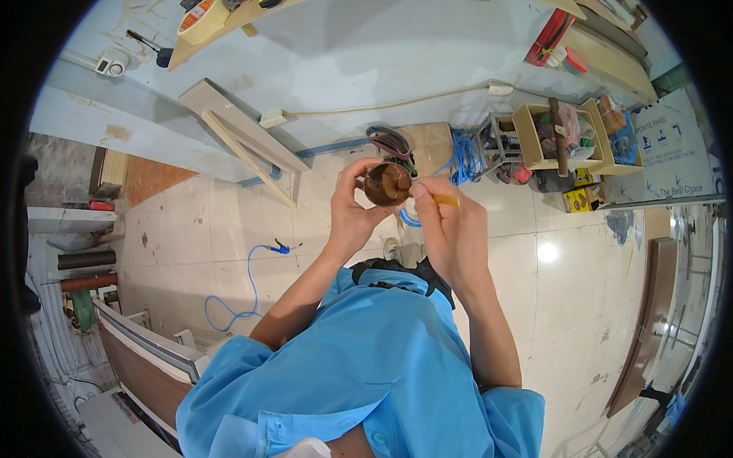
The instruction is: The person mixes a brown paste in a small jar using a yellow stick, then adds white powder from a white container and continues stirring. They transfer some of the mixture into another jar and stir again, repeating the process with different jars on a shelf.
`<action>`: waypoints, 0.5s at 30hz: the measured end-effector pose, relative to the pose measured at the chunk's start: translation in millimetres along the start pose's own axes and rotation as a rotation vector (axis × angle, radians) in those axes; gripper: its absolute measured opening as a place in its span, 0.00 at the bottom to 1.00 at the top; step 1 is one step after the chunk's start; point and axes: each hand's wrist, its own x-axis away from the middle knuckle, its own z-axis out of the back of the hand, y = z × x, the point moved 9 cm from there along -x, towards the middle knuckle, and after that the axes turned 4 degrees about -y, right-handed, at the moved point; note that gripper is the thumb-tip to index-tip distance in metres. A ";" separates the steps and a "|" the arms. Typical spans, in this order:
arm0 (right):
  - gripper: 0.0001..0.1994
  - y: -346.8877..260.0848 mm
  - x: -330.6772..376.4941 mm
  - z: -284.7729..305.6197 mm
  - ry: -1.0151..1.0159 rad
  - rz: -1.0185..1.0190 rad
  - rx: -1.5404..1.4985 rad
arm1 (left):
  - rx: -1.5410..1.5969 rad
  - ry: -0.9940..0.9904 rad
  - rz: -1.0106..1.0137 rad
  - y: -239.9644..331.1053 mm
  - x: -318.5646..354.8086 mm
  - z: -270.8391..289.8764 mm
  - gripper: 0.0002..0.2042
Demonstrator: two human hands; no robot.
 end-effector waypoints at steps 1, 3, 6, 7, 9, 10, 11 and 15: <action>0.17 9.1 1.1 -2.0 -0.028 -0.103 0.044 | 0.006 -0.008 0.006 -0.6 0.3 -1.3 0.38; 0.17 3.2 1.6 1.0 0.018 -0.019 -0.115 | 0.005 -0.026 0.011 -0.7 1.3 -5.1 0.38; 0.16 0.5 2.1 4.0 0.031 0.019 -0.038 | -0.019 -0.034 0.008 0.1 2.8 -6.1 0.38; 0.16 1.4 2.3 5.2 0.034 0.008 0.038 | -0.025 -0.033 0.006 0.5 3.2 -5.9 0.38; 0.16 5.9 2.8 0.7 -0.036 -0.029 -0.042 | -0.030 -0.035 0.010 0.3 3.3 -4.9 0.38; 0.16 9.8 3.7 -1.1 -0.061 -0.068 -0.094 | -0.027 -0.037 0.016 -0.3 3.4 -4.3 0.38; 0.16 5.8 4.6 4.0 -0.012 -0.020 -0.046 | -0.025 -0.039 0.022 -0.8 3.7 -4.2 0.38; 0.15 8.5 5.0 0.1 -0.024 -0.022 -0.043 | -0.038 -0.030 0.017 -1.2 3.9 -0.9 0.38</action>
